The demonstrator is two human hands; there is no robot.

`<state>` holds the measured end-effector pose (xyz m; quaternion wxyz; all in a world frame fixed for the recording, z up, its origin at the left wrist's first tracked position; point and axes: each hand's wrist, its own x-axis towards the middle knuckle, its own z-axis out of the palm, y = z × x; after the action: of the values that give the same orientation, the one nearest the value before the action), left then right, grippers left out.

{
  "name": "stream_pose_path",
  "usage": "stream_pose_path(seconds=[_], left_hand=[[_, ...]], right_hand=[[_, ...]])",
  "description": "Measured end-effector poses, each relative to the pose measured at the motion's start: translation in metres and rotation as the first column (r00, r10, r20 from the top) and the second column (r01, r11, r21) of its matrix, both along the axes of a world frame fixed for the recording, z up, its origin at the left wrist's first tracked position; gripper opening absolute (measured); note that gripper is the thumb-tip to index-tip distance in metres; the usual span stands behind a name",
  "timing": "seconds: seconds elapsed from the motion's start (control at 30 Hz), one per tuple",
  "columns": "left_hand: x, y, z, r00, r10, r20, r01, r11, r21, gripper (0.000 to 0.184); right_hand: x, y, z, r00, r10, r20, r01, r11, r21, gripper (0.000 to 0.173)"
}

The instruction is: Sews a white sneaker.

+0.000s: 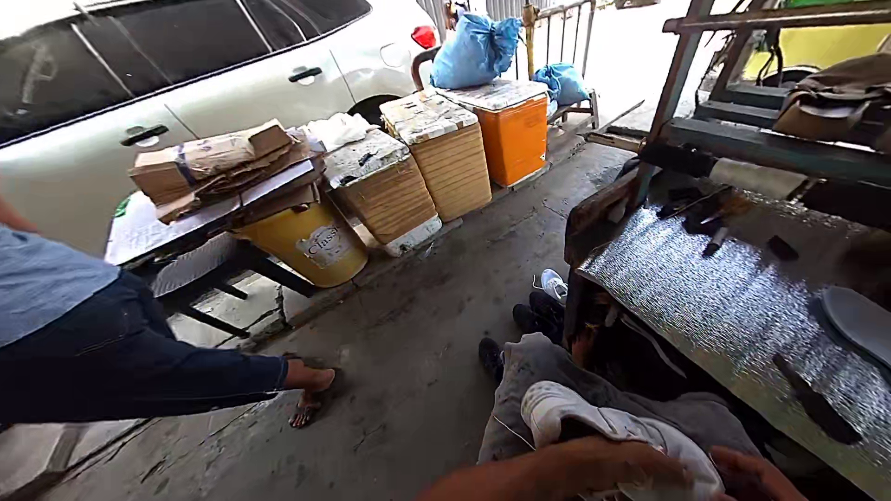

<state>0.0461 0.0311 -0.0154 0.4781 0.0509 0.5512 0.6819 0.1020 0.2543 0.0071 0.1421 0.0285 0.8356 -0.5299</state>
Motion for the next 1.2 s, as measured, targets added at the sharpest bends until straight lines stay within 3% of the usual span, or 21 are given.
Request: stream_pose_path(seconds=[0.07,0.13,0.23,0.3,0.43,0.53,1.2], left_hand=[[-0.008,-0.002,-0.019,1.0,0.009,0.011,-0.009,1.0,0.015,0.019],[-0.01,-0.004,-0.029,0.999,0.018,0.046,-0.019,0.999,0.036,0.018],[-0.016,-0.006,-0.038,0.997,-0.035,0.063,0.034,0.999,0.026,0.011],[-0.018,-0.015,-0.048,0.995,-0.078,0.056,0.074,0.995,0.072,0.013],[-0.019,-0.024,-0.062,0.987,-0.153,0.052,0.14,0.969,0.204,0.019],[-0.021,-0.024,-0.069,0.988,-0.157,-0.001,0.151,0.946,0.288,0.019],[-0.02,-0.023,-0.073,0.989,-0.149,-0.014,0.143,0.91,0.389,0.017]], right_hand=[[0.012,0.011,-0.042,0.952,-0.17,-0.254,0.145,0.983,-0.116,0.047],[0.018,0.006,-0.072,0.852,-0.362,-0.378,0.265,0.921,-0.285,0.031],[0.022,0.012,-0.065,0.82,-0.416,-0.393,0.327,0.904,-0.275,0.023],[0.025,0.025,-0.042,0.855,-0.428,-0.291,0.385,0.902,-0.195,0.032],[0.039,0.031,-0.009,0.966,-0.207,-0.152,0.216,0.975,0.044,0.034],[0.047,0.021,-0.011,0.993,-0.041,-0.113,0.063,0.978,0.199,0.032],[0.051,0.022,-0.02,0.994,-0.001,-0.107,0.018,0.987,0.161,0.031]])
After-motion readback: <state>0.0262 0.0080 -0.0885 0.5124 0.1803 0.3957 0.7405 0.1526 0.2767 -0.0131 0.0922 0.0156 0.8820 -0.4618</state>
